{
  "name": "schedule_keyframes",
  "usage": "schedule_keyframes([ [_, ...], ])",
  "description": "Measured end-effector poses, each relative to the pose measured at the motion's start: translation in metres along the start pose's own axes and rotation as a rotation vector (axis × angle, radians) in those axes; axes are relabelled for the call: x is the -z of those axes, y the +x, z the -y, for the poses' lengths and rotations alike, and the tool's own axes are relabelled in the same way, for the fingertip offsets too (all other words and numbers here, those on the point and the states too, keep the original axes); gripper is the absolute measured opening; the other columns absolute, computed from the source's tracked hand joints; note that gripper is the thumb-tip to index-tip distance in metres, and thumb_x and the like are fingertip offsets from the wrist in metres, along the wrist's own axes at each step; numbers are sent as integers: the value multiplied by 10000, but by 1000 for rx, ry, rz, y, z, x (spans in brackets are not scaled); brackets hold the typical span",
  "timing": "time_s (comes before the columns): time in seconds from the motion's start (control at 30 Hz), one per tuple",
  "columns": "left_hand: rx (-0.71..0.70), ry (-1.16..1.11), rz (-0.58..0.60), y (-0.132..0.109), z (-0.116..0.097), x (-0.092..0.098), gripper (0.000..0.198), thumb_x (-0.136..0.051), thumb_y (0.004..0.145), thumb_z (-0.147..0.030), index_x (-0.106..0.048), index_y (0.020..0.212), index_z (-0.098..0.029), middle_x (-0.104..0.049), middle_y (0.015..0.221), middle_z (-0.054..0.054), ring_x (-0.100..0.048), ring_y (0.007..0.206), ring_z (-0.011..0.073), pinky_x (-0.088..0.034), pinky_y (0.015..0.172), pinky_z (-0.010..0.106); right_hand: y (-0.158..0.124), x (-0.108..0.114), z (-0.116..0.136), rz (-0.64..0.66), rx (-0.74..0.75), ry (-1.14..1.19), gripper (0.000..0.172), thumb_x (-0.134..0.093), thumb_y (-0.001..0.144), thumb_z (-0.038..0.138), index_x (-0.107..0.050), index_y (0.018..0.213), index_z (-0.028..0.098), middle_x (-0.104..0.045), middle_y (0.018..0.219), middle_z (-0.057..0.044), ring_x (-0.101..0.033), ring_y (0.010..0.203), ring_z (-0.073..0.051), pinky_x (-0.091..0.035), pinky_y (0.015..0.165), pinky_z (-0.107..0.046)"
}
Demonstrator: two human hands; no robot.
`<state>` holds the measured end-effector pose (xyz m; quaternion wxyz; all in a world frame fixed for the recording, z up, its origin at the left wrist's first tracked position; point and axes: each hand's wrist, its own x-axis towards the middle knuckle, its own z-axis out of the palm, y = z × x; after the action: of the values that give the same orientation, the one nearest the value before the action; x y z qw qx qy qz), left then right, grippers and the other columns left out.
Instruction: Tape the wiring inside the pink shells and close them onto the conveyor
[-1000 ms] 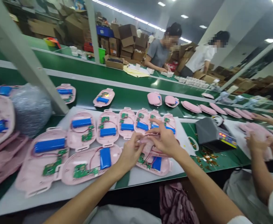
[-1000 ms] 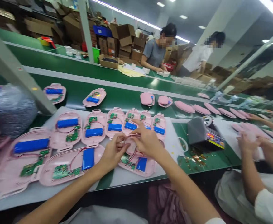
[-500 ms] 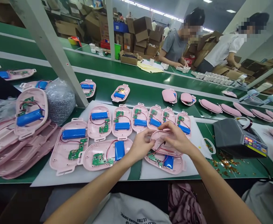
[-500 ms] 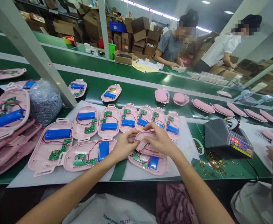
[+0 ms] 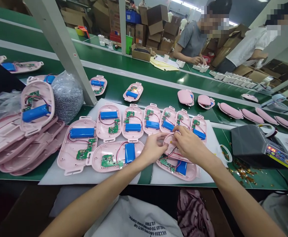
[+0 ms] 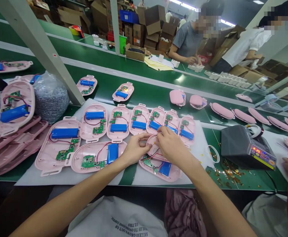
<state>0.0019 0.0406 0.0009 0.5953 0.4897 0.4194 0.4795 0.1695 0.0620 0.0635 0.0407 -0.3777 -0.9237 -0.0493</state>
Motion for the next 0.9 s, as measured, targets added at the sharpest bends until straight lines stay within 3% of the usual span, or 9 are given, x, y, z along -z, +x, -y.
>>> schedule_keyframes([
  [0.17,-47,46,-21,-1,1,2,394,-618,732,-58,-674,1113,-141,-711,1068,104,-700,833,185,-571,672,252,6,4,7,-63,-163,-56,117,-581,866,237,-626,790,161,-611,1017,-128,-584,915,-258,-479,757,-377],
  [0.27,-27,82,-46,-4,-2,3,347,-630,733,-68,-656,1072,-136,-701,1056,105,-696,777,172,-560,641,247,2,10,-5,-73,-377,3,255,-692,789,391,-574,673,199,-638,812,-62,-602,736,-214,-416,589,-314],
  [0.37,-26,138,-16,-6,-6,3,357,-628,769,-114,-601,1121,-164,-672,1108,96,-687,726,155,-544,611,248,-11,10,-21,-42,-461,162,218,-675,803,416,-613,873,220,-659,731,-1,-620,669,-192,-399,571,-289],
  [0.43,-114,272,64,-7,-9,3,328,-629,813,-180,-599,1139,-190,-670,1111,75,-684,817,180,-545,695,278,-23,9,-24,-43,-406,268,166,-621,853,359,-623,964,235,-689,792,6,-646,727,-184,-433,632,-290],
  [0.57,-309,573,241,-13,-17,10,198,-515,930,-272,-668,1020,-183,-718,908,49,-673,858,209,-523,783,308,-54,13,1,-217,-275,303,113,-539,901,270,-625,851,217,-673,821,-28,-634,765,-175,-454,683,-293],
  [0.7,-652,923,631,-24,-36,24,317,-382,951,-119,-608,1158,-200,-682,1194,99,-617,1141,216,-469,1002,355,-85,0,43,-309,-162,174,148,-534,875,270,-643,961,219,-670,877,-86,-626,767,-220,-475,676,-335],
  [0.77,-705,1088,807,-26,-54,27,348,-474,874,-74,-583,1188,-177,-575,1358,142,-496,1302,252,-363,1122,434,-90,-23,54,-287,-150,105,454,-626,788,361,-596,1208,190,-652,1150,-159,-626,1010,-324,-499,820,-424],
  [0.83,-652,1186,913,-19,-77,29,456,-635,742,-112,-585,1193,-152,-477,1439,195,-421,1358,323,-340,1126,507,-88,-52,56,-213,-193,108,799,-701,681,446,-474,1385,143,-533,1363,-207,-520,1217,-411,-457,955,-516],
  [0.9,-537,1218,935,4,-103,33,475,-705,692,-190,-625,1160,-188,-464,1456,164,-438,1343,331,-373,1101,491,-88,-81,51,-135,-238,170,927,-736,621,462,-426,1433,140,-515,1386,-211,-507,1237,-424,-455,976,-524],
])
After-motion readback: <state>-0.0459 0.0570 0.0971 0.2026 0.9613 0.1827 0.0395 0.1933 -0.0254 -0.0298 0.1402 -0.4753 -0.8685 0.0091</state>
